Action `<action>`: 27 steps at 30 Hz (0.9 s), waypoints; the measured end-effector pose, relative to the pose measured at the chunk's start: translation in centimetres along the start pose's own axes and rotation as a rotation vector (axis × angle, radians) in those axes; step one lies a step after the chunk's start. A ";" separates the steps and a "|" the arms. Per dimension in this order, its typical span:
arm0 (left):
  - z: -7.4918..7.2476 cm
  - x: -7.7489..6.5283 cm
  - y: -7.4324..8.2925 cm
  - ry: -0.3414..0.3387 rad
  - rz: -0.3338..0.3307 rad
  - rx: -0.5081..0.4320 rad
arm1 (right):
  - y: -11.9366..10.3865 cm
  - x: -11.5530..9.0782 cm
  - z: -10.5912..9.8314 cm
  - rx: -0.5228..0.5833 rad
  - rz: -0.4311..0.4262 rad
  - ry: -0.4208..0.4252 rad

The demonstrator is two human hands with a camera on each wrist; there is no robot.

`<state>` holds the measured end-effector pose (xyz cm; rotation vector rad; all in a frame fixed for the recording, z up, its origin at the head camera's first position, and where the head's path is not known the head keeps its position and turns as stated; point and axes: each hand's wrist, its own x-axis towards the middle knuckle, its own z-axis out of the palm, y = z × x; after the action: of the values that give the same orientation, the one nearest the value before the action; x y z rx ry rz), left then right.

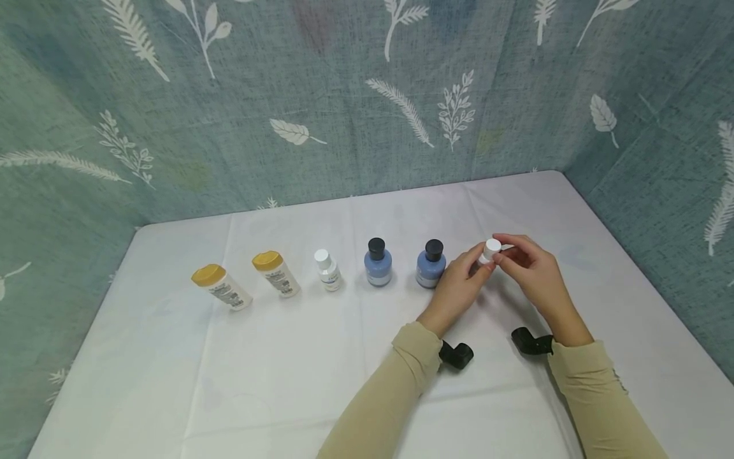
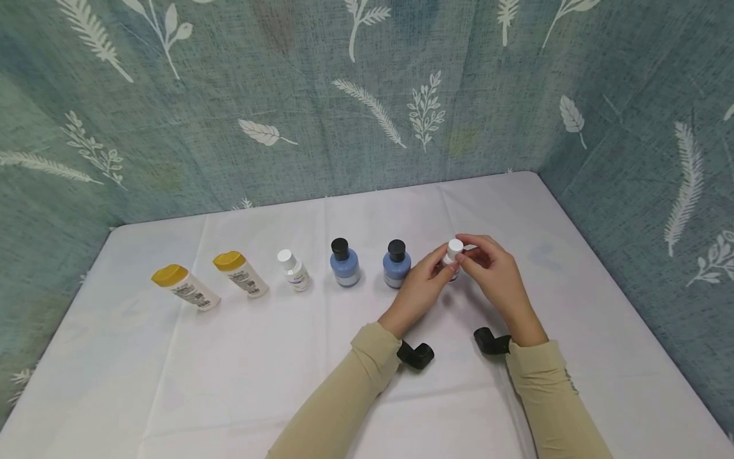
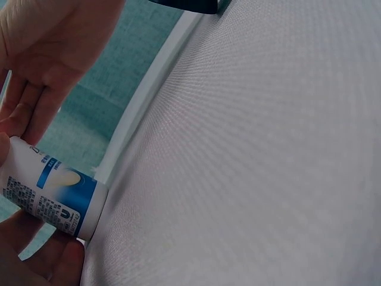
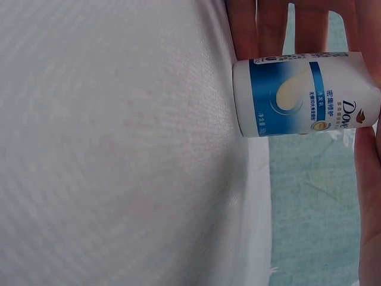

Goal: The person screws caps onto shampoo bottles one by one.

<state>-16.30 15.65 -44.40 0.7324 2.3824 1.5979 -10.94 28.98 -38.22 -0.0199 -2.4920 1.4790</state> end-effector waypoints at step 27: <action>0.0 0.1 0.0 -0.002 -0.010 0.024 | 0.2 0.2 0.2 0.007 -0.057 0.016</action>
<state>-16.39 15.72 -44.38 0.7248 2.4037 1.5674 -11.19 28.91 -38.46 0.0399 -2.4537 1.4589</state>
